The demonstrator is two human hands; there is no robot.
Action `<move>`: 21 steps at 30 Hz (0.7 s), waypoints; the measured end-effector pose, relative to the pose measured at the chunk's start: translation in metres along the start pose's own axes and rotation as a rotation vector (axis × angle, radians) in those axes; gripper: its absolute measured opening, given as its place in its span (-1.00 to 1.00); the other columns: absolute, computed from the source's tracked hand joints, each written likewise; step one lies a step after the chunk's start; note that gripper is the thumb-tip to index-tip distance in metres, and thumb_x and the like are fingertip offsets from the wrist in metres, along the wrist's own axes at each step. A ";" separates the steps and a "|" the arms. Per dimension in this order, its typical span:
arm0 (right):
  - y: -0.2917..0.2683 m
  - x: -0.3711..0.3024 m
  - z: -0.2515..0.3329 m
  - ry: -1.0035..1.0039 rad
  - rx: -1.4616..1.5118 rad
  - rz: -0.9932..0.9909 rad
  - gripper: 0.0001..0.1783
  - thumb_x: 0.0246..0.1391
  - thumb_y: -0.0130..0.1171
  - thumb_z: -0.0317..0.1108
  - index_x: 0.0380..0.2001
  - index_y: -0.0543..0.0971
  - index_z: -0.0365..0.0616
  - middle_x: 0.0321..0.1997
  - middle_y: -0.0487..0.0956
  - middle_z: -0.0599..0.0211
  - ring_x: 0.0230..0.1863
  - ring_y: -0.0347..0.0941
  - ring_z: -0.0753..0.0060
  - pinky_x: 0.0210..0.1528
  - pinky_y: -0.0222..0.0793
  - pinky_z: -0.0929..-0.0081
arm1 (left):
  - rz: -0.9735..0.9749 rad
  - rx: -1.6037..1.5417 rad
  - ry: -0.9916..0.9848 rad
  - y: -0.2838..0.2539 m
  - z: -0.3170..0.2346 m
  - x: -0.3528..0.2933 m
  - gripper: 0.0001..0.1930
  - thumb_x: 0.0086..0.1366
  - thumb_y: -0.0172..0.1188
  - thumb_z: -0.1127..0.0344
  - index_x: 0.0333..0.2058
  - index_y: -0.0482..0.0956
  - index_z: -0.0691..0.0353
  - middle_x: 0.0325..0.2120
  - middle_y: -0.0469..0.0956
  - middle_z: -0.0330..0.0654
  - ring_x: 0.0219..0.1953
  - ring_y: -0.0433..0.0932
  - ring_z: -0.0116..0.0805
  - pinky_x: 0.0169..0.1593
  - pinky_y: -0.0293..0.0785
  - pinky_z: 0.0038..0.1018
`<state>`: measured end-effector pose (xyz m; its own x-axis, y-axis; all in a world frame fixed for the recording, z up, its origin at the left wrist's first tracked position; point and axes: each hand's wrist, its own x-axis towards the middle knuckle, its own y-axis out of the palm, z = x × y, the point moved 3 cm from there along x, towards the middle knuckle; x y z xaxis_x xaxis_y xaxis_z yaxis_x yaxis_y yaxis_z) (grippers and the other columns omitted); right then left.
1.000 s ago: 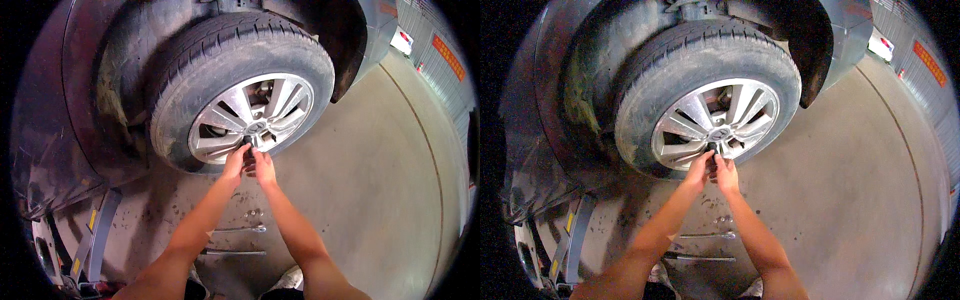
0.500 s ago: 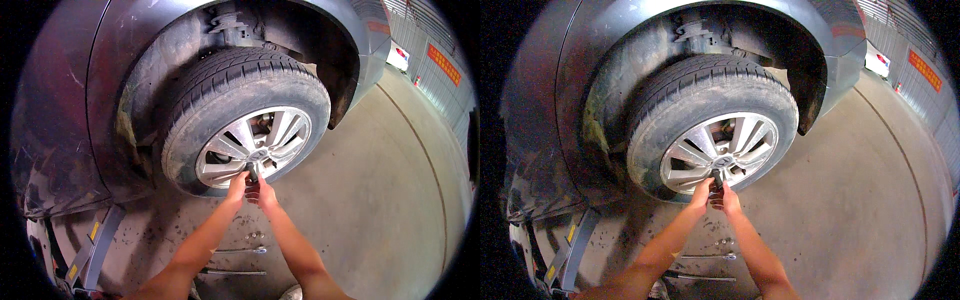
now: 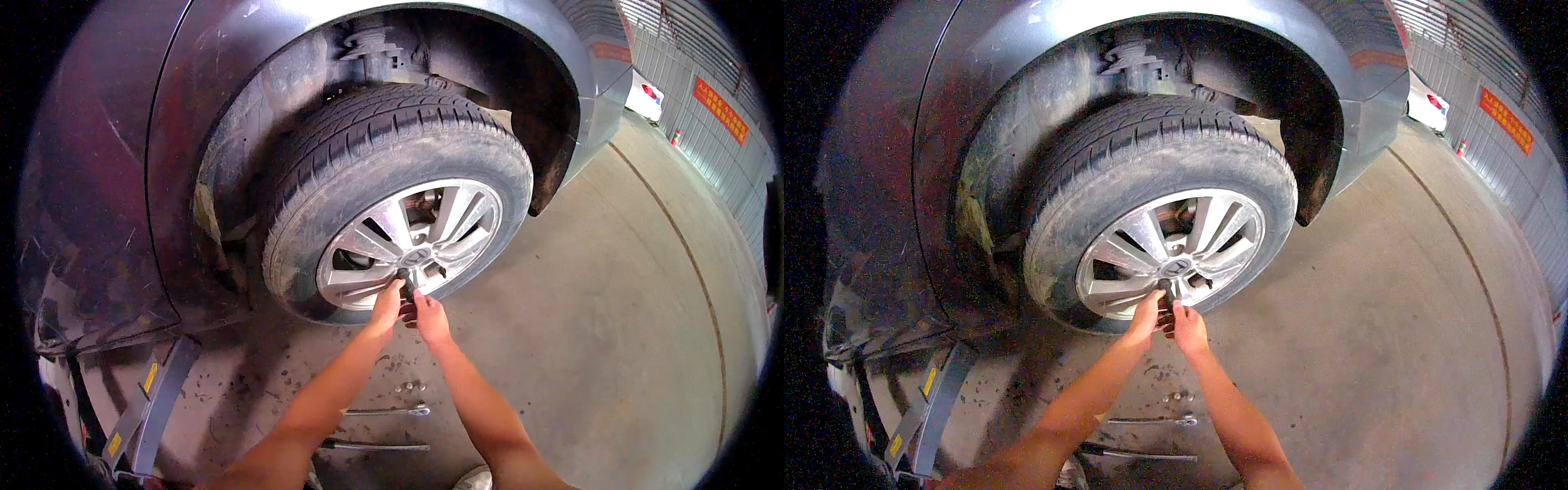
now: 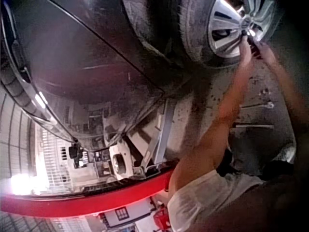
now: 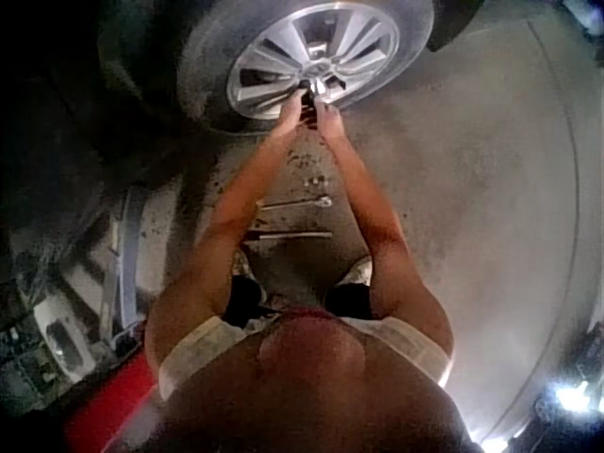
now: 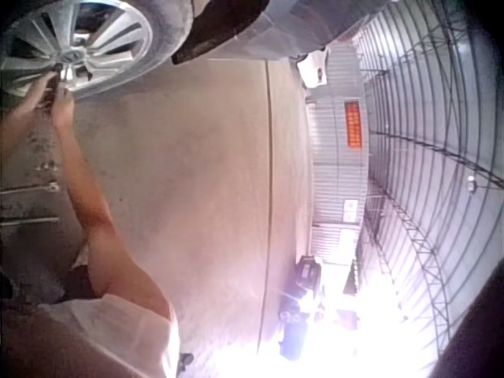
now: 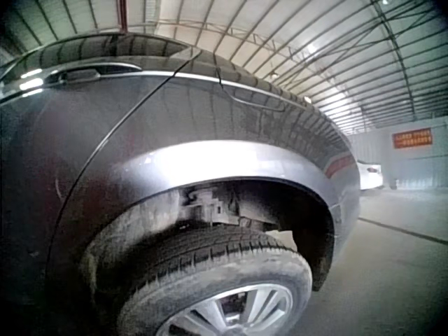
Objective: The person uses a socket wrench and their hands to loosen and remove the lug nuts from a car wheel, then pulls the tire off the hub and rolls it away.
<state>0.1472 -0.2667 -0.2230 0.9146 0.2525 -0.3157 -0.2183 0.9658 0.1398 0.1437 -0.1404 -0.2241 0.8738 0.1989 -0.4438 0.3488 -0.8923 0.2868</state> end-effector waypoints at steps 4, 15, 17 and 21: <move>0.007 -0.024 0.024 -0.433 -0.769 -0.247 -0.47 0.18 0.36 -0.12 -0.01 0.47 -0.33 -0.26 0.69 -0.06 -0.22 0.67 -0.05 -0.10 0.54 0.13 | -0.068 0.119 0.077 -0.003 -0.002 0.000 -0.56 0.27 0.34 -0.14 -0.18 0.63 0.13 -0.45 0.59 -0.32 -0.43 0.53 -0.48 -0.35 0.41 -0.46; -0.001 -0.002 0.004 -0.338 -0.531 -0.288 -0.42 0.20 0.32 0.00 -0.01 0.56 -0.35 -0.26 0.72 0.01 -0.26 0.69 0.17 -0.17 0.58 0.21 | 0.022 -0.043 -0.033 0.008 -0.011 -0.020 -0.62 0.32 0.30 -0.13 -0.10 0.59 0.01 -0.24 0.59 -0.37 -0.14 0.53 -0.40 -0.13 0.38 -0.33; 0.007 -0.017 0.015 -0.495 -0.633 -0.323 -0.50 0.16 0.34 -0.08 -0.05 0.55 -0.31 -0.26 0.70 -0.08 -0.22 0.66 -0.16 -0.10 0.55 0.14 | -0.044 0.015 0.029 0.008 -0.014 -0.024 -0.62 0.29 0.35 -0.12 -0.13 0.58 0.00 -0.26 0.58 -0.39 -0.15 0.51 -0.42 -0.15 0.37 -0.33; 0.013 -0.015 0.016 -0.298 -0.235 -0.275 -0.50 0.23 0.31 -0.08 -0.05 0.52 -0.35 -0.22 0.69 0.05 -0.28 0.69 0.13 -0.19 0.62 0.26 | 0.078 -0.127 0.019 -0.009 0.006 0.003 -0.67 0.34 0.29 -0.04 -0.13 0.60 0.06 -0.25 0.61 -0.29 -0.23 0.55 -0.39 -0.18 0.37 -0.33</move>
<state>0.1358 -0.2588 -0.2018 0.9997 -0.0091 -0.0227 0.0059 0.9903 -0.1385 0.1411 -0.1342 -0.2336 0.9057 0.1396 -0.4003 0.3187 -0.8468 0.4258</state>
